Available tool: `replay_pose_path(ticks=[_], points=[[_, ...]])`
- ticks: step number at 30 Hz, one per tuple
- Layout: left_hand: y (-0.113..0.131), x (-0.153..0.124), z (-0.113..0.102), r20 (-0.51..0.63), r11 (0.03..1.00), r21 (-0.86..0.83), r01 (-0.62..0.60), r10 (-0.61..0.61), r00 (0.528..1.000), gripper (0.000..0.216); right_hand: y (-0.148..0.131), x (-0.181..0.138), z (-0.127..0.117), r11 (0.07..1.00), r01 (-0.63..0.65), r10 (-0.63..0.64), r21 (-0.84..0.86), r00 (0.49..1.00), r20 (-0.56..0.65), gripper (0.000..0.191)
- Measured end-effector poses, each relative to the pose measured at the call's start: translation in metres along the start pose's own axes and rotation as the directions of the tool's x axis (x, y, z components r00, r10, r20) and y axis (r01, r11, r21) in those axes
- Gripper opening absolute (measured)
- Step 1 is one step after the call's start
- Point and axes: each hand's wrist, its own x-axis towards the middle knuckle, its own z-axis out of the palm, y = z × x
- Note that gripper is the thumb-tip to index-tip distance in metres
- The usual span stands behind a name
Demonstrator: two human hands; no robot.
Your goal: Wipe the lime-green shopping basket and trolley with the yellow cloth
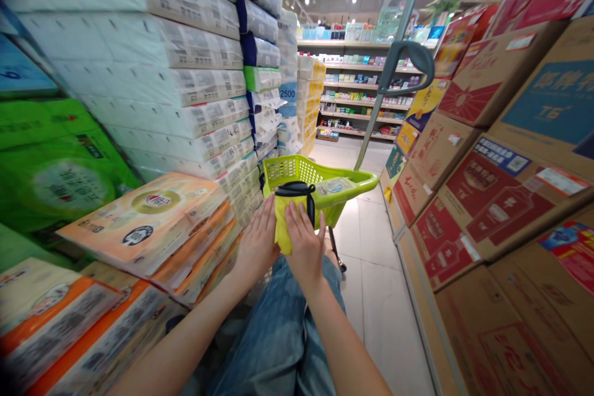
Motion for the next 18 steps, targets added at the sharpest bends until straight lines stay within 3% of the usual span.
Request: replay_pose_path(ticks=[3,8,10,18], points=[[0.0,0.0,-0.001,0.014,1.0,0.011,0.002,-0.002,1.0,0.083,0.002,-0.002,-0.003,0.999,0.048,-0.048,0.009,0.999,0.018,0.06],[-0.001,0.0,0.001,0.001,1.0,0.003,-0.017,0.017,1.0,0.081,0.042,0.005,-0.01,0.991,-0.122,0.116,-0.062,0.989,-0.095,0.062],[-0.001,0.001,0.002,-0.009,1.0,-0.003,-0.021,0.021,1.0,0.082,0.045,0.007,-0.009,0.984,-0.167,0.159,-0.067,0.981,-0.11,0.063],[0.001,0.001,-0.001,0.004,1.0,-0.021,0.013,-0.013,1.0,0.083,-0.003,-0.005,-0.003,1.0,0.008,-0.008,0.025,1.0,0.003,0.06]])
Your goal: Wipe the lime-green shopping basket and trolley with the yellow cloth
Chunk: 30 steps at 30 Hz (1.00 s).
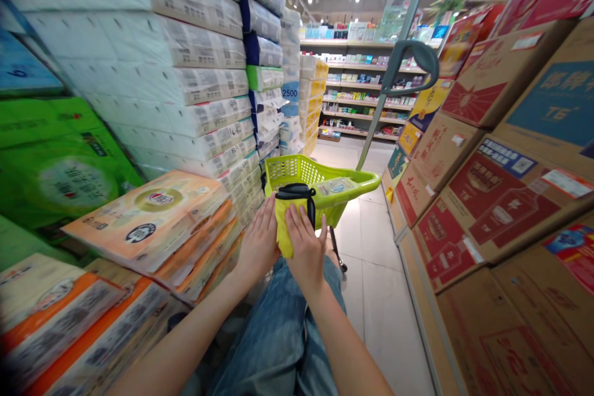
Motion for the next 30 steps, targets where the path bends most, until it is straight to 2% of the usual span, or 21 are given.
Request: replay_pose_path(ticks=[4,6,8,11,14,16,20,24,27,30], points=[[-0.001,0.0,0.001,-0.01,1.0,-0.021,-0.017,0.017,1.0,0.085,0.028,0.002,-0.01,0.999,-0.012,0.011,-0.049,1.0,-0.018,0.061],[-0.001,0.0,0.002,-0.017,0.999,-0.028,-0.028,0.028,0.999,0.085,0.045,0.005,-0.013,0.993,-0.08,0.076,-0.092,0.996,-0.056,0.064],[-0.001,0.0,0.003,-0.016,0.999,-0.023,-0.024,0.024,1.0,0.085,0.051,0.008,-0.013,0.981,-0.156,0.145,-0.116,0.985,-0.096,0.067],[0.0,0.0,0.002,-0.006,1.0,-0.008,-0.007,0.007,1.0,0.083,0.033,0.009,-0.005,0.981,-0.169,0.16,-0.098,0.983,-0.094,0.067],[0.001,0.0,0.001,-0.005,1.0,0.003,-0.003,0.003,1.0,0.081,0.005,0.004,0.003,0.997,-0.067,0.066,-0.034,0.997,-0.03,0.065],[0.0,-0.001,0.0,-0.006,1.0,0.003,-0.008,0.008,1.0,0.082,-0.002,0.0,0.003,1.0,-0.008,0.008,-0.012,1.0,0.004,0.065],[-0.001,0.0,0.0,-0.002,1.0,-0.002,-0.012,0.012,1.0,0.084,0.021,0.001,-0.005,0.998,0.013,-0.014,-0.056,1.0,-0.002,0.063],[0.0,0.0,0.002,-0.005,1.0,0.0,-0.017,0.017,1.0,0.086,0.046,0.009,-0.01,0.983,-0.138,0.128,-0.12,0.987,-0.093,0.063],[0.001,0.0,0.003,-0.015,1.0,-0.009,-0.013,0.013,1.0,0.085,0.033,0.013,-0.005,0.985,-0.145,0.138,-0.092,0.988,-0.073,0.064],[0.001,0.0,0.002,-0.013,1.0,-0.001,-0.007,0.007,1.0,0.084,0.009,0.011,-0.001,0.999,-0.034,0.035,-0.025,0.999,0.01,0.063]])
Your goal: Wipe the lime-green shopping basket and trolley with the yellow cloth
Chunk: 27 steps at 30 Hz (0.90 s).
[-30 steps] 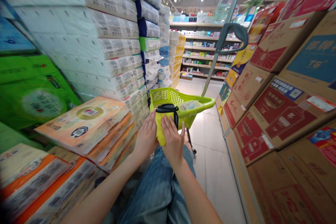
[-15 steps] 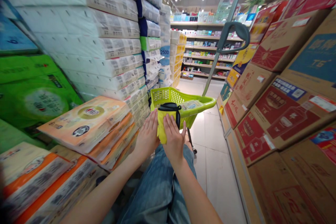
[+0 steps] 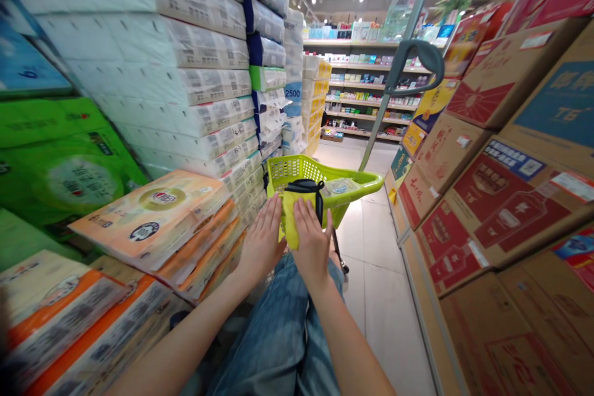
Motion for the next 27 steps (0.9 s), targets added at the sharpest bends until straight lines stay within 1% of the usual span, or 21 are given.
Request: replay_pose_path(ticks=[2,4,6,8,10,11,13,16,18,20,21,24,26,27], points=[[0.0,0.0,-0.001,0.011,1.0,0.011,0.002,-0.002,1.0,0.083,-0.007,-0.003,0.0,0.998,0.059,-0.06,0.029,0.998,0.028,0.063],[0.0,0.0,-0.001,0.018,1.0,0.013,0.003,-0.003,1.0,0.083,0.0,-0.004,-0.002,0.997,0.073,-0.073,0.023,0.997,0.021,0.062],[-0.001,0.0,-0.001,0.021,1.0,0.007,0.001,-0.001,1.0,0.084,0.017,-0.003,-0.006,0.999,0.034,-0.034,-0.016,0.999,-0.015,0.063],[-0.001,0.0,-0.001,0.016,1.0,0.002,-0.005,0.005,1.0,0.085,0.034,0.0,-0.008,0.997,-0.05,0.047,-0.058,0.997,-0.061,0.065],[-0.001,0.0,0.0,0.013,1.0,0.002,-0.008,0.008,1.0,0.085,0.042,0.002,-0.008,0.988,-0.133,0.125,-0.08,0.988,-0.095,0.067],[-0.001,0.0,0.001,0.012,1.0,0.004,-0.007,0.007,1.0,0.084,0.04,0.003,-0.007,0.985,-0.152,0.144,-0.081,0.984,-0.101,0.067],[0.0,0.0,0.001,0.014,1.0,0.012,0.0,0.0,1.0,0.084,0.027,0.002,-0.003,0.989,-0.131,0.125,-0.067,0.989,-0.084,0.067],[0.001,0.0,0.0,0.022,1.0,0.025,0.015,-0.015,1.0,0.084,0.001,-0.003,0.0,1.0,-0.014,0.014,-0.001,1.0,-0.018,0.065],[0.001,0.0,-0.001,0.026,0.999,0.029,0.017,-0.018,1.0,0.084,-0.006,-0.005,0.0,0.998,0.052,-0.052,0.041,0.998,0.019,0.063],[0.0,0.0,-0.001,0.024,0.999,0.032,0.015,-0.016,1.0,0.084,0.002,-0.006,-0.003,0.996,0.075,-0.076,0.044,0.997,0.026,0.061],[0.0,0.0,-0.001,0.021,0.999,0.034,0.012,-0.013,1.0,0.083,0.009,-0.005,-0.005,0.997,0.066,-0.066,0.028,0.998,0.016,0.061],[0.0,0.0,0.0,0.019,0.999,0.034,-0.002,0.002,1.0,0.083,0.033,-0.004,-0.009,0.999,-0.012,0.01,-0.045,0.999,-0.042,0.062],[0.0,0.0,0.001,0.02,0.999,0.034,-0.005,0.004,1.0,0.083,0.038,-0.003,-0.008,0.995,-0.064,0.059,-0.076,0.996,-0.074,0.064],[0.0,0.0,0.002,0.019,0.999,0.034,-0.003,0.002,1.0,0.083,0.035,-0.003,-0.007,0.994,-0.074,0.069,-0.078,0.995,-0.075,0.065]])
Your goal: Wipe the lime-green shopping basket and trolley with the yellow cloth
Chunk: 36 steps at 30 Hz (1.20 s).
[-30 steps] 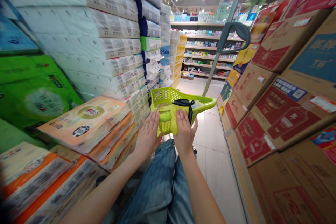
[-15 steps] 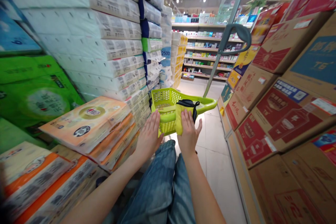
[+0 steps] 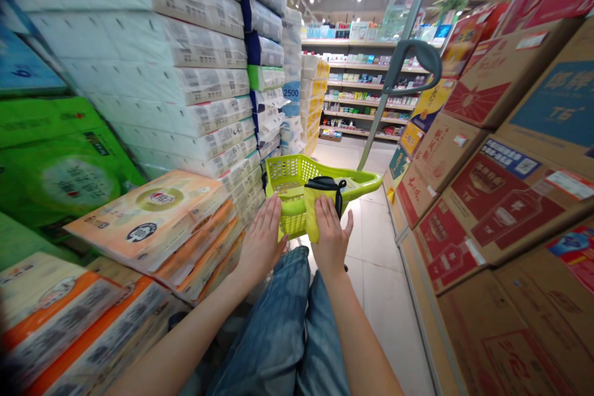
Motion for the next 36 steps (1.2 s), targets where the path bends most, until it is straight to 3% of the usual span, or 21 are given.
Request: replay_pose_path(ticks=[5,7,10,15,18,23,26,29,31,36], points=[[0.0,-0.001,0.001,-0.001,1.0,0.006,0.012,-0.012,1.0,0.08,-0.039,-0.008,0.006,0.991,0.108,-0.113,0.082,0.992,0.063,0.066],[-0.001,-0.001,0.001,0.003,1.0,0.003,0.012,-0.012,1.0,0.081,-0.042,-0.01,0.007,0.983,0.151,-0.159,0.102,0.984,0.075,0.065],[-0.001,0.0,0.0,0.002,1.0,-0.01,0.004,-0.004,1.0,0.083,-0.021,-0.008,0.005,0.986,0.148,-0.152,0.078,0.987,0.048,0.063],[0.001,0.001,0.0,0.001,1.0,-0.01,0.005,-0.005,1.0,0.083,0.009,0.0,0.003,1.0,-0.007,0.007,0.004,1.0,-0.026,0.066],[0.001,0.0,0.002,-0.007,1.0,-0.004,0.021,-0.021,1.0,0.083,-0.012,-0.002,0.006,0.999,0.018,-0.019,0.042,1.0,0.008,0.065],[-0.001,-0.002,0.002,0.005,1.0,0.018,0.012,-0.012,1.0,0.08,-0.043,-0.007,0.008,0.98,0.157,-0.164,0.122,0.985,0.055,0.062],[-0.001,-0.001,-0.001,0.017,1.0,0.013,0.01,-0.01,1.0,0.081,-0.023,-0.005,0.005,0.982,0.17,-0.174,0.077,0.984,0.036,0.062],[0.0,0.0,-0.003,0.022,1.0,0.016,0.012,-0.012,1.0,0.081,0.004,-0.001,0.003,0.993,0.116,-0.116,0.002,0.993,-0.009,0.064],[0.001,0.001,-0.002,0.02,1.0,0.021,0.012,-0.012,1.0,0.08,0.008,0.0,0.003,0.997,0.069,-0.07,-0.018,0.997,-0.028,0.064],[0.001,-0.001,0.003,0.0,0.999,0.028,0.022,-0.022,1.0,0.08,-0.037,-0.007,0.006,0.996,0.06,-0.062,0.064,0.998,0.033,0.063]])
